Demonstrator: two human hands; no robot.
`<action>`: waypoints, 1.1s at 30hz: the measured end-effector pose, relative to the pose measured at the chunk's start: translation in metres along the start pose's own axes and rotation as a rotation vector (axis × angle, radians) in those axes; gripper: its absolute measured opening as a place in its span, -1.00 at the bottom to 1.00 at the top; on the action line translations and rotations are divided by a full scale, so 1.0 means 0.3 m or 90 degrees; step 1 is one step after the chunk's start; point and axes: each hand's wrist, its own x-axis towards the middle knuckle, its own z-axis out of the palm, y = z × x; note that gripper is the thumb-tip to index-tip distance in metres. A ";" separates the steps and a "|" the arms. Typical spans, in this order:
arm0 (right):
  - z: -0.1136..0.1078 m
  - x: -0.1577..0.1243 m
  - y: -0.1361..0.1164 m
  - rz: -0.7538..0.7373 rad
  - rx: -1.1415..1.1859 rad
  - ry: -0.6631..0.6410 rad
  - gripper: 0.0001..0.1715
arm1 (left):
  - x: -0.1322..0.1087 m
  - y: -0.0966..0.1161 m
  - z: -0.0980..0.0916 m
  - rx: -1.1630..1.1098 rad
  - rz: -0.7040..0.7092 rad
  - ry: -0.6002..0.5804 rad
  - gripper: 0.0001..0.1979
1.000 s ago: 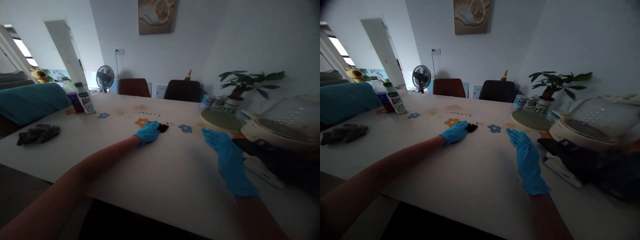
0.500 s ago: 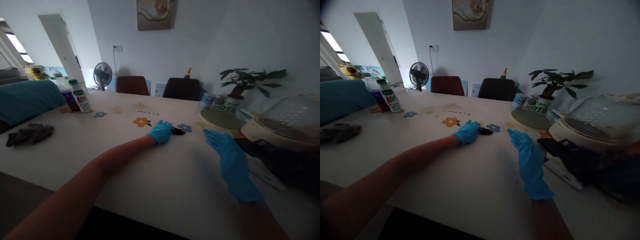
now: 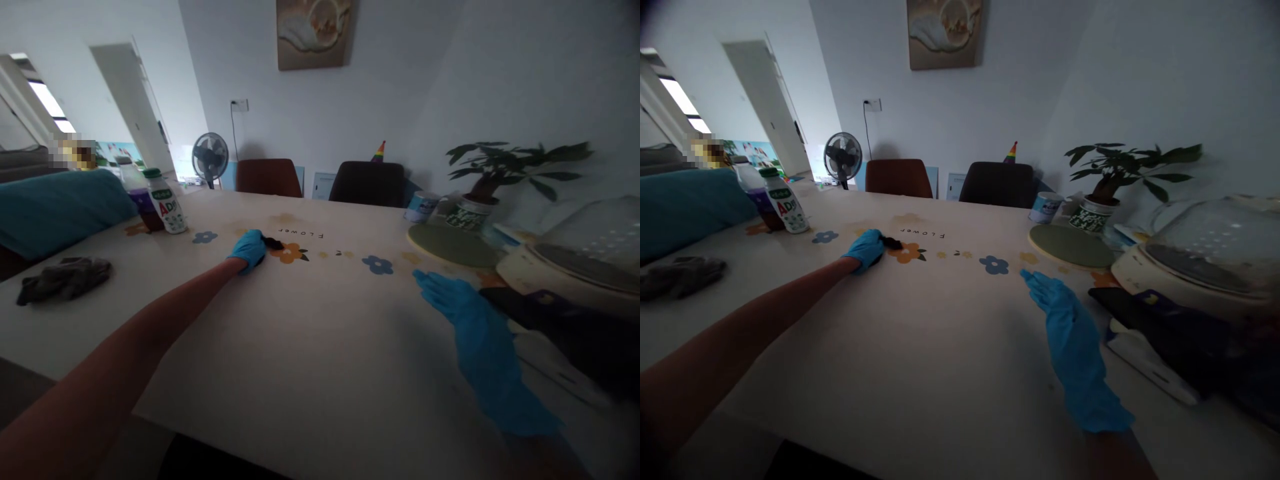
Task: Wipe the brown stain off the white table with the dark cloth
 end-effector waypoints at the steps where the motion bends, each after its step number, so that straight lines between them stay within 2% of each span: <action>1: 0.002 0.000 0.001 0.001 -0.011 0.002 -0.29 | 0.016 -0.032 -0.014 0.004 -0.042 0.014 -0.60; 6: 0.007 -0.007 -0.038 -0.023 -0.040 -0.002 -0.32 | 0.095 -0.171 -0.077 0.037 -0.247 0.078 -0.38; 8: 0.002 -0.012 -0.061 -0.032 -0.053 -0.029 -0.37 | 0.123 -0.198 -0.090 0.049 -0.286 0.090 -0.29; 10: -0.002 -0.017 -0.075 -0.050 -0.082 -0.047 -0.39 | 0.153 -0.204 -0.093 0.060 -0.282 0.093 -0.26; 13: -0.006 -0.022 -0.076 -0.082 -0.136 -0.030 -0.36 | 0.207 -0.188 -0.083 0.078 -0.216 0.077 -0.35; 16: -0.006 -0.030 -0.066 -0.060 -0.157 -0.058 -0.39 | 0.269 -0.157 -0.065 0.094 -0.126 0.047 -0.50; 19: 0.001 -0.037 -0.060 -0.047 -0.163 -0.066 -0.37 | 0.327 -0.115 -0.042 0.097 -0.050 0.024 -0.56; 23: 0.008 -0.039 -0.063 -0.043 -0.194 -0.046 -0.33 | 0.390 -0.039 -0.004 0.088 0.023 0.001 -0.54; 28: -0.017 -0.033 -0.068 -0.020 -0.239 -0.041 -0.30 | 0.460 0.075 0.061 0.057 0.113 -0.021 -0.53; 33: -0.055 -0.047 -0.038 -0.021 -0.256 -0.046 -0.20 | 0.477 0.169 0.113 0.016 0.240 -0.068 -0.47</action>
